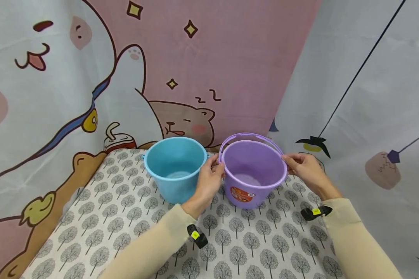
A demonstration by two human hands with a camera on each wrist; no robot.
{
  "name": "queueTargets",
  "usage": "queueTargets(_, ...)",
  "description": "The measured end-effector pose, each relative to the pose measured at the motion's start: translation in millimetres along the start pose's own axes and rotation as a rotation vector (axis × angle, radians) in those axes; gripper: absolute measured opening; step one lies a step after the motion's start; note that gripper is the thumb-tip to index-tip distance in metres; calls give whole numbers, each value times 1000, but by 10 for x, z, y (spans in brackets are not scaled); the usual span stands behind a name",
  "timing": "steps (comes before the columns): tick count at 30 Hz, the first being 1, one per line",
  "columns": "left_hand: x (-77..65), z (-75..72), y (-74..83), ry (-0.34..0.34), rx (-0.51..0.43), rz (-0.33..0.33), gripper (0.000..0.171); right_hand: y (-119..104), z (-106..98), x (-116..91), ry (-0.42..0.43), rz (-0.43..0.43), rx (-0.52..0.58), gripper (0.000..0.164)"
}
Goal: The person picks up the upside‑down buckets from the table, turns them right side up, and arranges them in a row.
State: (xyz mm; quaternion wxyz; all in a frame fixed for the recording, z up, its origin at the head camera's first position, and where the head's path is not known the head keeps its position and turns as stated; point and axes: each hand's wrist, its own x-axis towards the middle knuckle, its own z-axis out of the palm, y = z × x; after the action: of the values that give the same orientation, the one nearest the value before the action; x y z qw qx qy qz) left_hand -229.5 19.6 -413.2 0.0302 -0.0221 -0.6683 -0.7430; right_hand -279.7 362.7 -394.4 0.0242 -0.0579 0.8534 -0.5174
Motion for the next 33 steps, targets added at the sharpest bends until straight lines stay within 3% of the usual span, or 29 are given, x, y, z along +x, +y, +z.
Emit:
queueTargets(7,-24,3,-16,-4,76,-36,58,21,42,-20,-34,55,9,71)
queueTargets(14,42,-21,-59,-19,123,-131,65,51,40,-17,-21,77,0,72)
queueTargets(24,29,-86,-100,-79,190,-134,75,58,50,-8,-23,76,-28,74)
queueTargets(33,-256,-196,110,-164,433,38,80,8,71,-69,65,51,-173,83)
